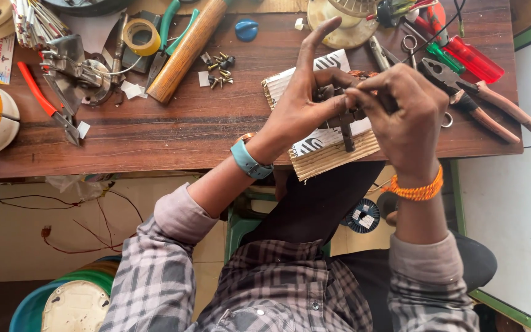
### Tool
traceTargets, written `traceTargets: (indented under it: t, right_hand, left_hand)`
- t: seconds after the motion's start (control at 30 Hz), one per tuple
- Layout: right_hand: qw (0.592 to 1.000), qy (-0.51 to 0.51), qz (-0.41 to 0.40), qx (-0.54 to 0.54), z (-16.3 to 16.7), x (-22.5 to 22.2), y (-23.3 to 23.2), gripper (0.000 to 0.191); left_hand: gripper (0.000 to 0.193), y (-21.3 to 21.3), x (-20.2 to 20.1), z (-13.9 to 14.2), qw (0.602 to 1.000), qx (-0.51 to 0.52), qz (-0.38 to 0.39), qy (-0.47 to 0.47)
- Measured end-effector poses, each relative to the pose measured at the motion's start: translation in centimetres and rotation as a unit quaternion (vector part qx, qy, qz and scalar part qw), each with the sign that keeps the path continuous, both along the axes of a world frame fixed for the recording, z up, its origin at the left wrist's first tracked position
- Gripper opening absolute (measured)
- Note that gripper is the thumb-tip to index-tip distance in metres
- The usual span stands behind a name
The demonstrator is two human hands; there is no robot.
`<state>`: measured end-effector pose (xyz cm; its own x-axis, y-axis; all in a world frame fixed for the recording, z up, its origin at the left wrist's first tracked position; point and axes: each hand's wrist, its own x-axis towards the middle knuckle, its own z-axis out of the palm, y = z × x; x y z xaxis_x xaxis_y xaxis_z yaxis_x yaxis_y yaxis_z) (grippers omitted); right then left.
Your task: The person sits at a workbench fitting copper wire coils onto an electric motor armature, pressing and adjusting the windings around the laminated core by hand and turning the armature to work on different sides.
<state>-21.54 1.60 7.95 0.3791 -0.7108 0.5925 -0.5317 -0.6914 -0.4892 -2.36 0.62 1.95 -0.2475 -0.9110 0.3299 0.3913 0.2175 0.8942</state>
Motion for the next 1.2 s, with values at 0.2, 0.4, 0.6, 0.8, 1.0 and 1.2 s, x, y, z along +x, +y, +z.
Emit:
traceTargets:
  t: [0.2, 0.4, 0.6, 0.8, 1.0, 1.2]
  right_hand:
    - [0.986, -0.114, -0.079, 0.094, -2.3, 1.2, 4.0, 0.018]
    - [0.976, -0.188, -0.061, 0.095, -5.2, 2.8, 6.5, 0.014]
    - [0.961, -0.202, -0.126, 0.141, -6.4, 2.2, 6.1, 0.014]
    - [0.960, -0.202, -0.148, 0.123, -7.3, 0.7, 6.1, 0.014]
    - [0.967, -0.166, -0.177, 0.077, -6.8, -2.1, 4.9, 0.013]
    - [0.973, -0.116, -0.197, 0.040, -4.8, -3.8, 3.2, 0.020]
  left_hand:
    - [0.087, 1.1, 0.8, -0.5, 0.994, -0.079, 0.047, -0.054]
    - [0.074, 1.8, 1.5, -1.7, 0.992, -0.098, 0.046, -0.061]
    - [0.066, 2.2, 1.1, -1.2, 0.982, -0.144, 0.086, -0.091]
    - [0.072, 2.7, -1.6, 0.1, 0.872, -0.264, 0.275, -0.308]
    - [0.051, 2.6, -2.4, 0.3, 0.824, -0.279, 0.303, -0.389]
    - [0.039, 1.0, -0.6, 0.8, 0.855, -0.267, 0.228, -0.381]
